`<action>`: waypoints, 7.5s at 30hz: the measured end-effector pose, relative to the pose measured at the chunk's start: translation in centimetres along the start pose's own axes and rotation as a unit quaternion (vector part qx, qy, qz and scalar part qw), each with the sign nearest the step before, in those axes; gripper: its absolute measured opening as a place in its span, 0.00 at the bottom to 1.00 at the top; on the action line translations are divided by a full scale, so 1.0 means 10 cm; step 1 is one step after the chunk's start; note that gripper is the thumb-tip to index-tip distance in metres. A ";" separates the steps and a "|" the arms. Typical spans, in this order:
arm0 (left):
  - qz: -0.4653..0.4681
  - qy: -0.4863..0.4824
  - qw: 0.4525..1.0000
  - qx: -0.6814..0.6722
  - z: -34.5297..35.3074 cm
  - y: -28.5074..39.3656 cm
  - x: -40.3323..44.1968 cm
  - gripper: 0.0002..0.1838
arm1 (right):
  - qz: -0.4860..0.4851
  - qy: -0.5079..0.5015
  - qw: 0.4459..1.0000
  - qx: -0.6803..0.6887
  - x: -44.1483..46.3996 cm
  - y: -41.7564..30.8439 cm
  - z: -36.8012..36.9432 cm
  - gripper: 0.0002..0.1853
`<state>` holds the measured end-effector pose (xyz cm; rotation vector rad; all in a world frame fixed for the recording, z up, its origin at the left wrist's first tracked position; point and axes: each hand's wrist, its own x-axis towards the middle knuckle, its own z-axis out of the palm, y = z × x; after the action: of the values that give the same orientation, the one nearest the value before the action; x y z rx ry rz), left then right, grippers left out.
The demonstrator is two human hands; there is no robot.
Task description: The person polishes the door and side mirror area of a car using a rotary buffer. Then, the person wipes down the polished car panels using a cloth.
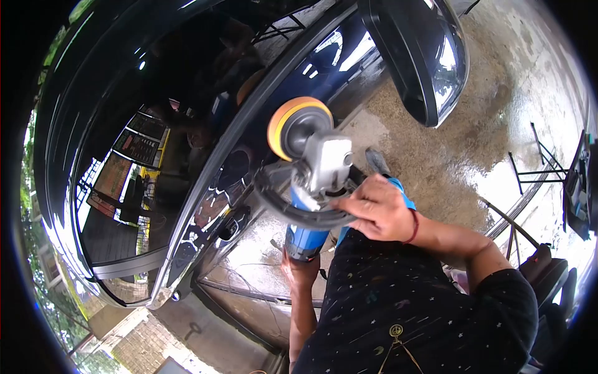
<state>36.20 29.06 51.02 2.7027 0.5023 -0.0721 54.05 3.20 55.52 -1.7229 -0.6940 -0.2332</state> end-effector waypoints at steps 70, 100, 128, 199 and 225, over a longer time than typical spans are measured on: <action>-0.354 0.055 0.849 -0.389 -0.60 -2.75 -1.58 0.27 | -0.204 -0.316 0.912 0.164 0.40 -1.49 3.98 0.21; -0.116 -0.044 0.987 -0.099 -0.14 -1.17 -0.54 0.38 | -0.077 -0.125 0.986 0.076 0.19 -0.50 1.49 0.17; -0.129 0.082 0.988 -0.027 -1.29 -3.47 -1.48 0.34 | -0.038 -0.324 0.922 0.209 -0.54 -1.25 3.71 0.11; -0.182 0.024 0.960 -0.211 -0.77 -4.08 -1.85 0.19 | -0.048 -0.357 0.923 0.132 -0.40 -1.66 4.26 0.22; -0.103 -0.087 0.980 -0.145 -0.39 -1.64 -0.83 0.32 | -0.001 -0.223 0.972 0.074 0.30 -0.91 1.64 0.14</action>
<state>22.54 41.91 49.58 2.3294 0.6790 -0.2680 47.99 20.66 59.99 -1.6431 -1.0119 0.2093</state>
